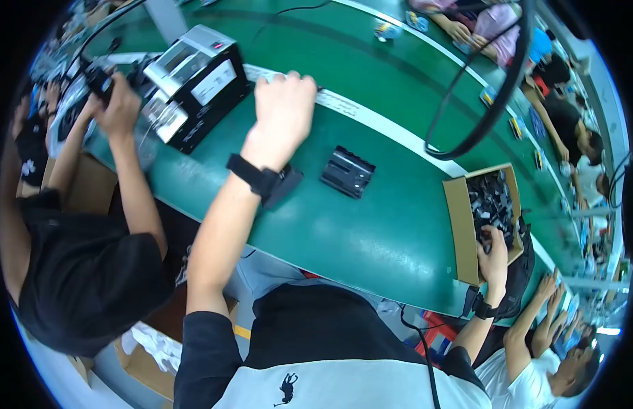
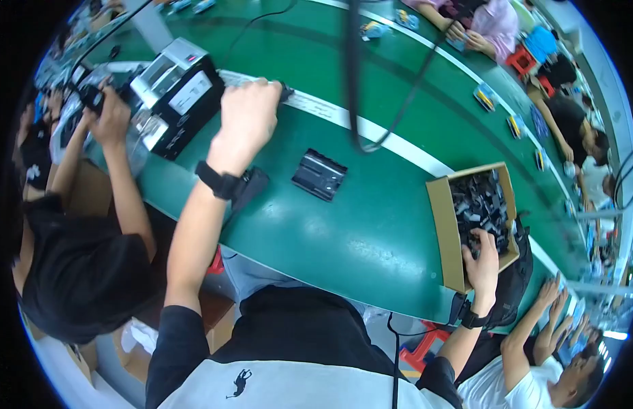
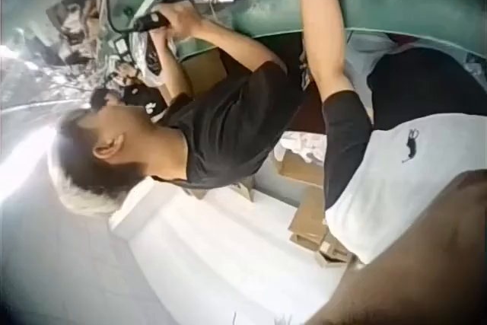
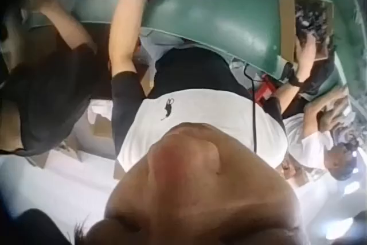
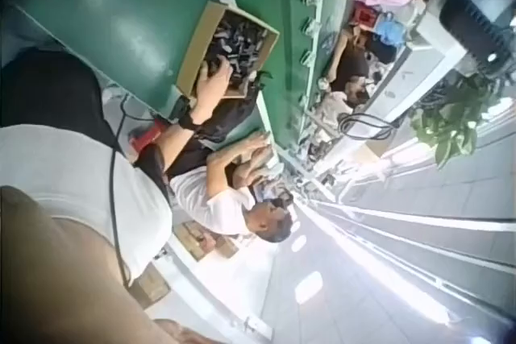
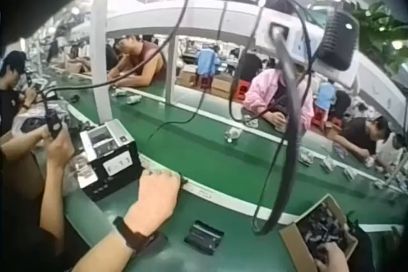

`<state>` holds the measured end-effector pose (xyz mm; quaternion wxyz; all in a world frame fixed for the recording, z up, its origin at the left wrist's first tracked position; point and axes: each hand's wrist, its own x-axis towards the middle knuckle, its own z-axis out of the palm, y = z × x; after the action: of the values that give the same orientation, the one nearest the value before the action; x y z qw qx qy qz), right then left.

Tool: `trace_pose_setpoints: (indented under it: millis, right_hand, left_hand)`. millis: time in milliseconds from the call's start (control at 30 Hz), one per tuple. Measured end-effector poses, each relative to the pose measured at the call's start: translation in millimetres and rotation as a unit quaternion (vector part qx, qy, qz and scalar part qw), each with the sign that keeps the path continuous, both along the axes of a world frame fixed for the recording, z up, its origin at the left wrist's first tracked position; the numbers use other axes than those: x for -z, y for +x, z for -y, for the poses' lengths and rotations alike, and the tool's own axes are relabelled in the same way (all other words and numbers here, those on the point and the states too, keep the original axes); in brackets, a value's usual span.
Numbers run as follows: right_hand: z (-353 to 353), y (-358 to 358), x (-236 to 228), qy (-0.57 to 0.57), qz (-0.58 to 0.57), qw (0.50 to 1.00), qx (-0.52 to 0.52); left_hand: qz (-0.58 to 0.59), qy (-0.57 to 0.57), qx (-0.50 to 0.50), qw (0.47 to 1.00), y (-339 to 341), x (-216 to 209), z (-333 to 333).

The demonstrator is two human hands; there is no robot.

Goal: Assembling plastic casings and internal components for electronic devices on a production line.

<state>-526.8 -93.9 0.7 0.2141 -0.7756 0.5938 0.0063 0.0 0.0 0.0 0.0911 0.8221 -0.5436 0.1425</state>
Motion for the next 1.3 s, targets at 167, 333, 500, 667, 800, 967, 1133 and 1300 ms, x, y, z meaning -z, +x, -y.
trace_pose_setpoints:
  millis: [167,333,500,667,800,967,1133,1300]
  right_hand:
    - [65,-19,40,-0.137,0.031,0.979,-0.149]
    - [84,-61,-13,-0.083,-0.009,0.992,-0.092]
    - [156,-132,-9,-0.076,0.047,0.989,-0.114]
    - [72,-49,-13,-0.302,-0.090,0.948,-0.046]
    - [51,-42,-2,-0.257,-0.016,0.963,-0.081]
    - [32,-23,-21,-0.324,0.028,0.916,-0.234]
    - [-49,48,-58,-0.208,0.088,0.964,-0.144]
    - [-88,149,-73,0.059,-0.008,0.981,-0.187]
  left_hand:
    - [0.029,-0.100,-0.014,0.994,-30,38,-29]
    - [-0.054,-0.174,-0.025,0.983,-122,-23,-160]
    - [-0.175,-0.221,0.031,0.959,-222,25,-228]
    - [-0.247,-0.191,0.142,0.939,-262,54,-241]
    - [-0.325,-0.226,0.205,0.895,-249,67,-240]
    - [-0.305,-0.224,0.248,0.892,-191,44,-242]
    - [-0.308,-0.211,0.226,0.900,-151,33,-214]
    - [-0.327,-0.234,0.228,0.887,-134,30,-164]
